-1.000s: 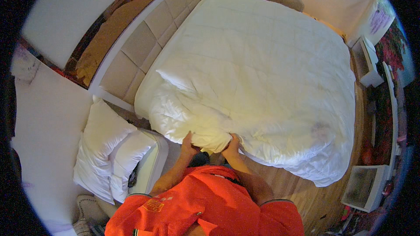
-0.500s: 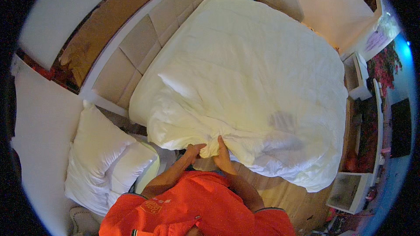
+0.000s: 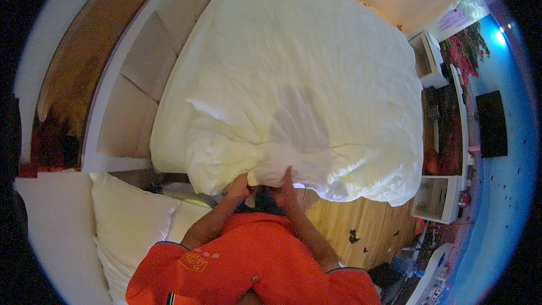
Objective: The person folds a large white duvet on a bed. They smooth the surface, fold the duvet in half lengthwise, then fold it again into a compact rectangle.
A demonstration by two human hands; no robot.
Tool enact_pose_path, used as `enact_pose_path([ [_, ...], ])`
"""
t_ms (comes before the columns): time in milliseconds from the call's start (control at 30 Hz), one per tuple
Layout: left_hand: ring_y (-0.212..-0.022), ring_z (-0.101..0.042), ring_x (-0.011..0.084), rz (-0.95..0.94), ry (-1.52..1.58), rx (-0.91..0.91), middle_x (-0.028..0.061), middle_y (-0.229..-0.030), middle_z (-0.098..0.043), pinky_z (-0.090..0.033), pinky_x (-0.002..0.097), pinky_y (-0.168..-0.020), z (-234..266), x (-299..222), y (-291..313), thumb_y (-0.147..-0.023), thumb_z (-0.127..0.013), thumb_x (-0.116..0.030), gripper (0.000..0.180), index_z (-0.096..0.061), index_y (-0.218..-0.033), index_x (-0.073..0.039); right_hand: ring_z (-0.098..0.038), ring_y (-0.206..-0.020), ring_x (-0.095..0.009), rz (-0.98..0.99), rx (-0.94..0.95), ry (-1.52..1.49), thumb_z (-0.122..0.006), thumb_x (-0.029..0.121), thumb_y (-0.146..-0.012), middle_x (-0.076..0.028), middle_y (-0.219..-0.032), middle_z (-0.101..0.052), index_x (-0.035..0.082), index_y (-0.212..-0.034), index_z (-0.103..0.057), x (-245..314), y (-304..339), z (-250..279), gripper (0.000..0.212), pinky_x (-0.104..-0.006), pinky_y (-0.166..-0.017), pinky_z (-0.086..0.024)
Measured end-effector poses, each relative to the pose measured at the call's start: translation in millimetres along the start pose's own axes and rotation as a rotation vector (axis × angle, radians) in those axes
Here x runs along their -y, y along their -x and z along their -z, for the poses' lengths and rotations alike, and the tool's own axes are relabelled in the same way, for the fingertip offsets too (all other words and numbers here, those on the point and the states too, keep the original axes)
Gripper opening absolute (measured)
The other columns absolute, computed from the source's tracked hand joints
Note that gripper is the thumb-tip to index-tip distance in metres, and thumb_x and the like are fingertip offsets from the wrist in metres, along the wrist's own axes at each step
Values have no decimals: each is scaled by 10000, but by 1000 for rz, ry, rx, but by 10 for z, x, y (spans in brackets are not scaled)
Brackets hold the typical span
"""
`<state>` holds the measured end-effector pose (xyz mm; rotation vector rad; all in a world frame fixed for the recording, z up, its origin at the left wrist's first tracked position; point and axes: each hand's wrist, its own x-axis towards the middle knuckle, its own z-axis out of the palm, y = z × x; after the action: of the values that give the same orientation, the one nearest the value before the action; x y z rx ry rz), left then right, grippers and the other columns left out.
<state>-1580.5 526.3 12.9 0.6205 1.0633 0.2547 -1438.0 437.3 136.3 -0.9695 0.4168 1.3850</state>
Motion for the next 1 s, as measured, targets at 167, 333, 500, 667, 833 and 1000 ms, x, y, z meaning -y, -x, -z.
enact_pose_path([
  [167, -518, -573, 169, 57, -43, -17, 48, -690, -633, -423, 311, -396, -166, -341, 192, -896, -658, -347, 296, -670, -903, -52, -571, -1041, -269, -71, 79, 99, -474, 468, -959, -121, -1091, -622, 72, -1203, -537, -318, -370, -157, 468, -451, -900, -483],
  [333, -484, -554, 190, 214, 48, -68, 34, -634, -601, -454, 362, -441, 245, -725, 360, -879, -653, -497, 440, -656, -846, -58, -645, -902, -291, -115, 194, -7, -506, 267, -919, -140, -993, -659, 36, -1054, -602, -327, -801, -433, 285, -444, -832, -519],
  [500, -785, -656, 259, 319, 350, -189, 97, -917, -675, -547, 421, -728, 223, -1069, 519, -850, -600, -667, 661, -650, -1043, -37, -668, -1006, -345, -232, 153, -151, -431, 314, -867, -169, -1119, -680, -7, -1163, -600, -368, -1128, -556, 469, -479, -903, -536],
  [667, -1107, -613, 336, 128, 739, -131, 153, -1241, -624, -489, 495, -975, 545, -983, 159, -953, -575, -417, 518, -553, -1273, -11, -658, -1048, -360, -441, 211, -112, -427, 364, -864, -164, -1162, -668, 18, -1232, -586, -473, -1140, -732, 529, -502, -896, -544],
  [833, -1175, -577, 372, -35, 802, -197, 184, -1297, -590, -453, 547, -1027, 784, -1210, 97, -953, -603, -205, 433, -504, -1323, -1, -647, -1097, -299, -409, 203, -52, -496, 425, -943, -121, -1235, -639, 63, -1291, -548, -407, -1167, -646, 504, -487, -913, -536],
  [1000, -1212, -549, 359, -203, 762, -149, 180, -1333, -556, -423, 531, -1063, 662, -1506, 424, -937, -635, -163, 478, -469, -1360, -14, -491, -1293, -301, -457, -10, 231, -468, 684, -914, -32, -1397, -536, 190, -1405, -442, -221, -698, -1184, 698, -532, -1069, -388],
])
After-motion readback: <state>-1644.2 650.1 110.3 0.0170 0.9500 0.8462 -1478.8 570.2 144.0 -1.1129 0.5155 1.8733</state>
